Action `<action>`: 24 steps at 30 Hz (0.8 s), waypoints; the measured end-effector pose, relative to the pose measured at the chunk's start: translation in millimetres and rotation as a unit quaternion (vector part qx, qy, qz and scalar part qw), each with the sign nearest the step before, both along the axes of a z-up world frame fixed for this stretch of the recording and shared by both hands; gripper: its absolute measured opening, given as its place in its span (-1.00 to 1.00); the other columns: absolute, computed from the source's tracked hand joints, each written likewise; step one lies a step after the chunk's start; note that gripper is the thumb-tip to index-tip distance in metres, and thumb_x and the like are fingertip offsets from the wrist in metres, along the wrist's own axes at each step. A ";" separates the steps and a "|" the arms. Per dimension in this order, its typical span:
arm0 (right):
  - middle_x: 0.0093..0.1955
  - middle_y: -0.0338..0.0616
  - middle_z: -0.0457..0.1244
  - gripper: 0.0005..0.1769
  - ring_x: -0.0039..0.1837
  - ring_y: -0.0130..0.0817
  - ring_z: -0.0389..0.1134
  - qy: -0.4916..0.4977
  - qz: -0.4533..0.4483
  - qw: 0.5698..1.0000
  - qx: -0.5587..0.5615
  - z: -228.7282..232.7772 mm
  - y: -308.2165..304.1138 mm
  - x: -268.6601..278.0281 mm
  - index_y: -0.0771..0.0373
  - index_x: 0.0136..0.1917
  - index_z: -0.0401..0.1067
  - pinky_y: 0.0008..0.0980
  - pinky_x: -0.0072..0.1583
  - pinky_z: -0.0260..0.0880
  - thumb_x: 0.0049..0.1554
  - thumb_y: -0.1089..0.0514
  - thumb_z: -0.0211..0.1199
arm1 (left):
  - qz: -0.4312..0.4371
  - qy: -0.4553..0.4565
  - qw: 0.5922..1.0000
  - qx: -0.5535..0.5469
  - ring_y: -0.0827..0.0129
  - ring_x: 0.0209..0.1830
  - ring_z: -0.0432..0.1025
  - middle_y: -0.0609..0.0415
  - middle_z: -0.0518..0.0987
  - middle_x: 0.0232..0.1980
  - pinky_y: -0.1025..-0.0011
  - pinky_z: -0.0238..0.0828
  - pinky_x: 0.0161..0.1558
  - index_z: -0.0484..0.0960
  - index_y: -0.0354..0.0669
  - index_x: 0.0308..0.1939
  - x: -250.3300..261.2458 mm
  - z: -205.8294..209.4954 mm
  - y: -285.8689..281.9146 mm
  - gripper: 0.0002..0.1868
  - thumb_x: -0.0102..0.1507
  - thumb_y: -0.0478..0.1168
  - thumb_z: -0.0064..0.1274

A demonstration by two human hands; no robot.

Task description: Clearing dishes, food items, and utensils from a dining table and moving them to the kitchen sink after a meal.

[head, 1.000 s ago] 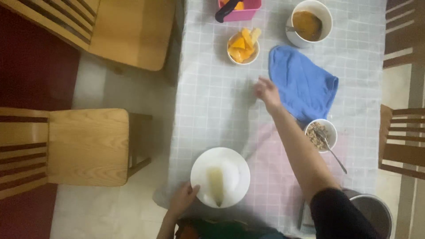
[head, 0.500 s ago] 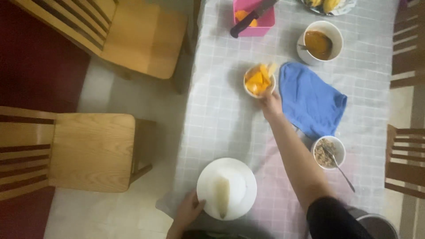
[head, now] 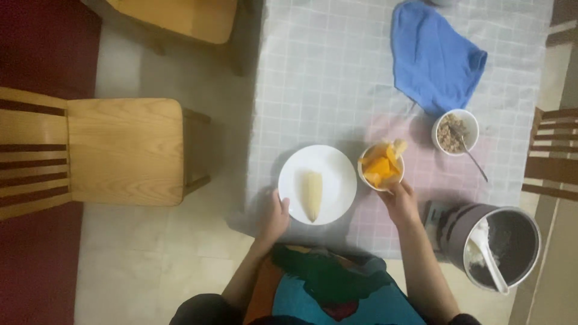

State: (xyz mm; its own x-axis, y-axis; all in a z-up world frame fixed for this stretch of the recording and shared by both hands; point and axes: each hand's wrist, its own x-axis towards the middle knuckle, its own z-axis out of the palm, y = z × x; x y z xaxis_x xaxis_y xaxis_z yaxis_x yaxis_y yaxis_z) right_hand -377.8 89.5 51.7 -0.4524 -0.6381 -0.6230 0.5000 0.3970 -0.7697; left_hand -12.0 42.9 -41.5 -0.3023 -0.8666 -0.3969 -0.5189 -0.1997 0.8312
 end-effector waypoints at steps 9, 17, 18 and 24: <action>0.38 0.08 0.21 -0.51 0.38 -0.10 0.31 -0.003 -0.044 0.999 -0.010 33.1 53.2 28.2 0.48 0.46 0.16 -0.14 0.40 0.37 0.33 0.20 -0.03 | 0.101 0.019 0.985 0.138 -0.02 0.16 0.49 -0.27 0.49 0.23 0.08 0.46 0.14 0.11 -0.28 0.46 -20.6 -7.0 -4.0 -0.44 0.42 -0.13 -0.27; 0.39 0.05 0.22 -0.48 0.39 -0.11 0.30 0.009 -0.009 0.997 -0.076 58.4 79.5 -5.9 0.41 0.48 0.18 -0.12 0.38 0.36 0.32 0.15 -0.01 | 0.104 0.089 0.990 -0.034 -0.08 0.29 0.42 -0.31 0.49 0.30 0.07 0.34 0.24 0.24 -0.24 0.43 -118.8 -109.1 -10.2 -0.45 0.40 -0.12 -0.09; 0.39 0.05 0.22 -0.48 0.39 -0.11 0.30 0.010 -0.010 0.997 -0.080 57.7 80.6 -10.7 0.41 0.48 0.18 -0.12 0.38 0.36 0.32 0.15 -0.01 | 0.103 0.090 0.990 -0.038 -0.08 0.29 0.42 -0.31 0.49 0.30 0.07 0.34 0.24 0.24 -0.24 0.43 -134.5 -106.6 -20.7 -0.45 0.40 -0.12 -0.09; 0.35 0.05 0.25 -0.45 0.34 -0.11 0.34 0.006 -0.017 0.996 -0.091 78.1 114.8 -37.3 0.43 0.47 0.21 -0.15 0.32 0.38 0.25 0.20 0.06 | 0.055 0.106 0.992 -0.039 -0.07 0.27 0.42 -0.29 0.49 0.26 0.09 0.33 0.23 0.24 -0.25 0.42 -221.2 -76.7 -20.9 -0.48 0.42 -0.14 -0.09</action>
